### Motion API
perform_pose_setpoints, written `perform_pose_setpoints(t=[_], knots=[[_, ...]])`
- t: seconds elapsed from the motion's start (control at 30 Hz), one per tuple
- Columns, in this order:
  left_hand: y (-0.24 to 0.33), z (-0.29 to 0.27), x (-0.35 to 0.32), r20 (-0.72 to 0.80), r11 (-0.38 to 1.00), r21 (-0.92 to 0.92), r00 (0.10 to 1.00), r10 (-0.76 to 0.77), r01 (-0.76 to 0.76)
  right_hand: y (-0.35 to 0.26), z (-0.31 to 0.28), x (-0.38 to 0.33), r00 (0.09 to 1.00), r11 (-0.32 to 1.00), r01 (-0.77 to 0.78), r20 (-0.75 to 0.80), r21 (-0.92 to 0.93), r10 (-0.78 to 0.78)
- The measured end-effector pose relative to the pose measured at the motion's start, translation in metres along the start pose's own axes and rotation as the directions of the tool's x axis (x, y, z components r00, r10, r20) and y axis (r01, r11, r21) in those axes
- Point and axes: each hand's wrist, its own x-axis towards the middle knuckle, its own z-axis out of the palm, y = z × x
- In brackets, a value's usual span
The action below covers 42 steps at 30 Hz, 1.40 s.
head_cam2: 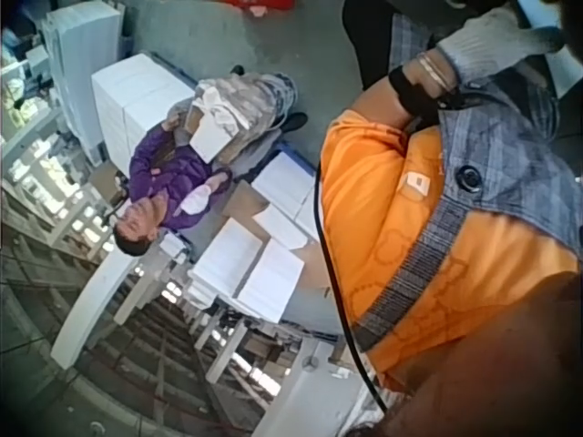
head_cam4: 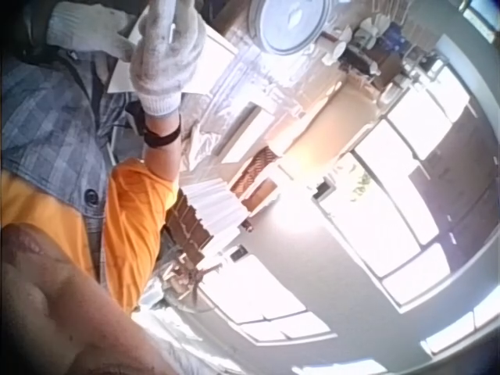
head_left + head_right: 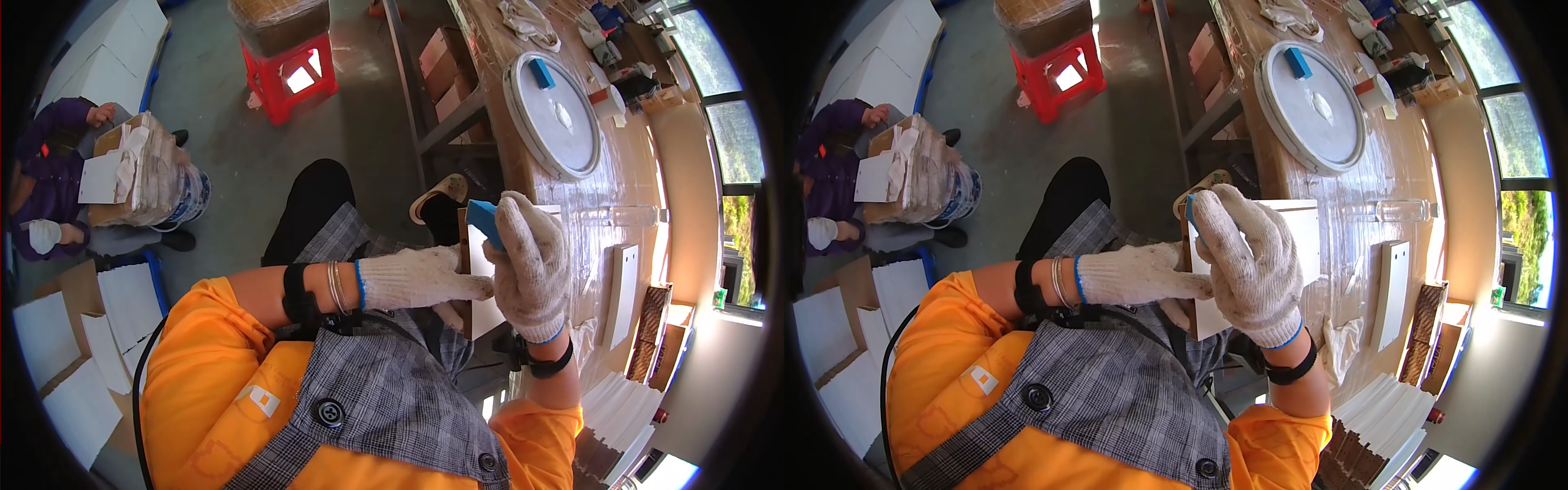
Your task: Apply adhesive and clean the edges of white furniture panels at a manufacturing facility.
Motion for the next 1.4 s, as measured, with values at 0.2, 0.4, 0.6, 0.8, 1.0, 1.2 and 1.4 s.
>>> perform_pose_setpoints(t=[0.2, 0.4, 0.6, 0.8, 1.0, 1.2, 1.4], knots=[[-0.004, 0.001, 0.004, 0.076, 0.973, -0.226, 0.997, -0.026, 0.042, 0.006, -0.003, 0.011, 0.992, 0.992, -0.108, -0.061, 0.062, 0.112], [-0.01, 0.003, 0.006, 0.07, 0.976, -0.218, 0.997, 0.027, -0.011, 0.006, -0.01, 0.028, 0.99, 0.989, -0.095, 0.117, 0.115, 0.082], [-0.008, 0.001, 0.002, 0.066, 0.985, -0.17, 0.998, -0.014, 0.025, 0.007, -0.01, 0.033, 0.995, 0.99, -0.038, 0.096, 0.139, 0.024], [-0.004, 0.003, 0.0, 0.047, 0.987, -0.162, 0.999, -0.006, 0.013, 0.003, -0.011, 0.033, 0.995, 0.997, -0.019, 0.1, 0.069, 0.012], [-0.01, 0.0, 0.004, -0.01, 0.996, -0.088, 1.0, -0.016, 0.015, 0.008, -0.02, 0.022, 0.99, 0.992, -0.124, 0.061, 0.002, 0.123], [-0.023, -0.009, 0.012, -0.07, 0.953, -0.284, 0.994, 0.085, -0.102, -0.001, -0.034, -0.023, 0.937, 0.938, -0.303, -0.127, 0.17, 0.326], [-0.028, -0.008, 0.015, -0.088, 0.895, -0.423, 0.99, 0.113, -0.14, -0.028, -0.039, -0.073, 0.843, 0.83, -0.506, -0.07, 0.235, 0.533]])
